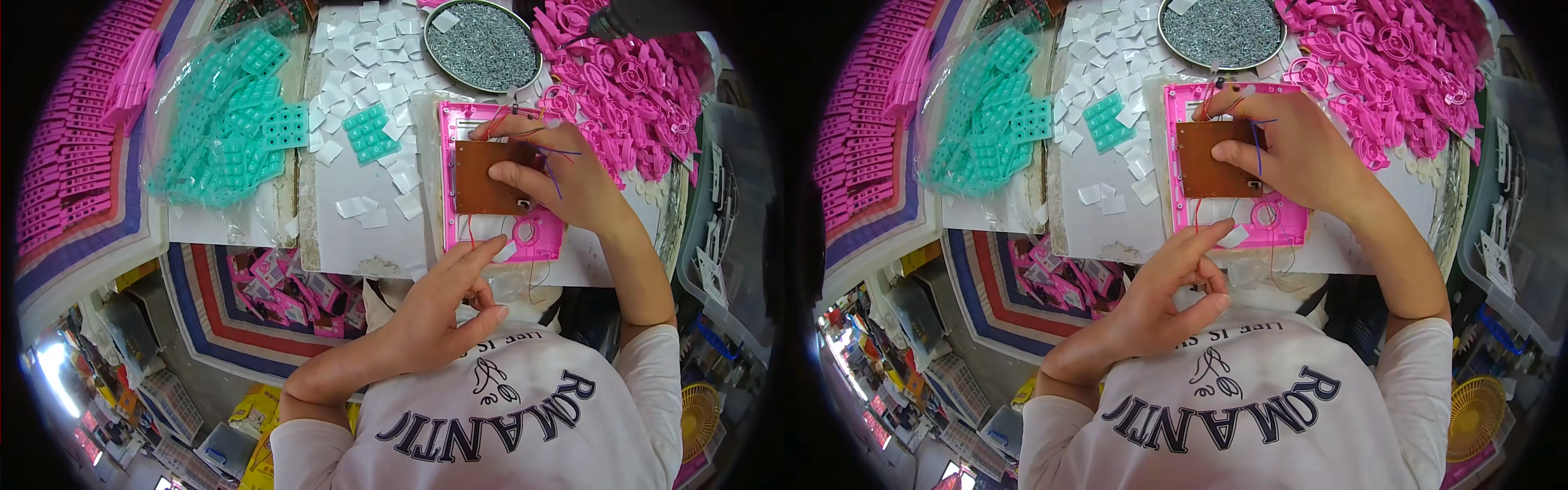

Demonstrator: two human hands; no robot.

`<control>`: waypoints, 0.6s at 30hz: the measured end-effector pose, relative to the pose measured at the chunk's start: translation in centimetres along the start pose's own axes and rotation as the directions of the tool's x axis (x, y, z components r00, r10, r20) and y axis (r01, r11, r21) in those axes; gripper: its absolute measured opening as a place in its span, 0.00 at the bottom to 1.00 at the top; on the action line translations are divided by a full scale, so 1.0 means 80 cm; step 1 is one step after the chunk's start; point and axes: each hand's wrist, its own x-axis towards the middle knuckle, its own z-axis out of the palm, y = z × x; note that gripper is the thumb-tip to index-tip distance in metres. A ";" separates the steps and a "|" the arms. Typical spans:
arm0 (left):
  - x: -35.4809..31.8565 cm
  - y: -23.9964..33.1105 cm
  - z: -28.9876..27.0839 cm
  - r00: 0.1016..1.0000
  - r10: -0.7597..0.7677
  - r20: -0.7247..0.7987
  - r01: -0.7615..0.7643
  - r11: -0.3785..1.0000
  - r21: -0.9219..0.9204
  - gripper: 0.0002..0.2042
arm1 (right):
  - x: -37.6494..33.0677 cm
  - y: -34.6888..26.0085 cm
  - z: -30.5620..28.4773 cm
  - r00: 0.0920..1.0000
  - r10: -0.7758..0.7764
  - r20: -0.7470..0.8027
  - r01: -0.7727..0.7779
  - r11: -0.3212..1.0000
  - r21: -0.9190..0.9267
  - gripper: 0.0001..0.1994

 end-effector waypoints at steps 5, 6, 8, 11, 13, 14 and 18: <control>0.002 0.010 -0.003 0.999 0.046 -0.013 -0.045 0.998 0.046 0.35 | 0.000 0.018 -0.002 0.999 -0.032 0.020 0.023 0.934 0.358 0.12; 0.002 0.009 -0.002 0.999 0.049 -0.021 -0.048 0.998 0.046 0.35 | 0.000 0.022 -0.001 0.998 -0.064 0.007 0.055 0.909 0.414 0.12; 0.002 0.008 0.000 0.998 0.056 -0.034 -0.054 0.997 0.048 0.35 | 0.000 0.018 0.002 0.997 -0.081 0.011 0.071 0.930 0.360 0.13; 0.001 0.006 -0.002 0.998 0.045 -0.034 -0.044 0.999 0.028 0.35 | 0.007 0.005 0.003 0.996 -0.087 0.011 0.084 0.981 0.172 0.13; -0.001 0.005 -0.004 0.999 0.039 -0.036 -0.037 0.998 0.043 0.35 | 0.009 -0.002 0.005 0.999 -0.032 0.003 0.031 0.997 0.064 0.13; -0.002 0.005 -0.005 0.999 0.036 -0.036 -0.034 0.998 0.051 0.35 | 0.009 -0.006 0.007 1.000 0.023 -0.006 -0.023 0.999 0.039 0.13; -0.003 0.010 -0.009 1.000 0.001 -0.018 -0.001 1.000 -0.006 0.36 | 0.012 -0.005 0.005 0.996 -0.083 -0.014 0.077 0.971 -0.226 0.18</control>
